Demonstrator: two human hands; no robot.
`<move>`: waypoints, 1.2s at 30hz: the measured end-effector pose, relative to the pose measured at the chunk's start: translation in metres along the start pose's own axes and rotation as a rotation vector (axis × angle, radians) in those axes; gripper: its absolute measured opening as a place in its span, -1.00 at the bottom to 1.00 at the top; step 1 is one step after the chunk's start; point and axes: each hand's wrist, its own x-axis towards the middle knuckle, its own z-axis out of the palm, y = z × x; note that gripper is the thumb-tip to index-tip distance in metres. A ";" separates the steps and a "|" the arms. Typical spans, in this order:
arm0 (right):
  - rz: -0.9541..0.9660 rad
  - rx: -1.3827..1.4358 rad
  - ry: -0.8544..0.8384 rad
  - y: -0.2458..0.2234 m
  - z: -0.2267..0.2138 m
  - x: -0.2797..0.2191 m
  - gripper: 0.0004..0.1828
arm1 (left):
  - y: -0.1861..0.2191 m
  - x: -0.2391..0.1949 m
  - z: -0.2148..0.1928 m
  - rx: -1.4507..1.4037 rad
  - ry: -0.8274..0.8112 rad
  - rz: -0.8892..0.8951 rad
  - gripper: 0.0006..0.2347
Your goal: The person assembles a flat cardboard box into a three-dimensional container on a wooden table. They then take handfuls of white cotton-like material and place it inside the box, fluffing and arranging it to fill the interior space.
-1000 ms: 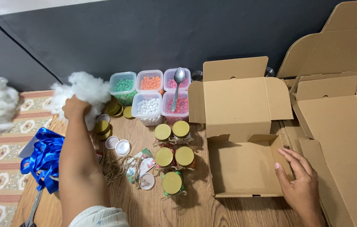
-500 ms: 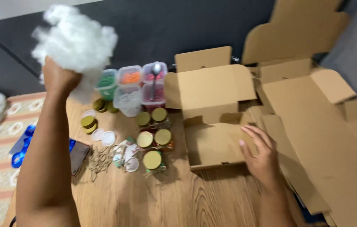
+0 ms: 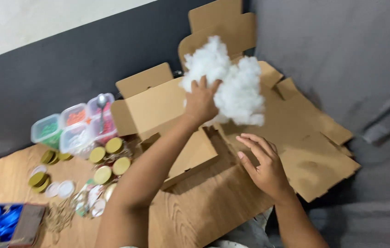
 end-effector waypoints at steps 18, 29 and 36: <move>0.453 -0.289 -0.643 0.073 -0.089 0.056 -0.25 | 0.106 -0.043 0.010 -0.089 -0.270 0.256 -0.15; 0.513 0.011 -0.475 0.160 0.001 0.023 -0.45 | 0.153 -0.067 0.072 -0.354 -0.189 0.357 -0.14; 0.425 -0.034 -0.281 0.186 -0.014 -0.003 -0.56 | 0.157 -0.046 0.169 -0.179 -0.055 0.351 -0.63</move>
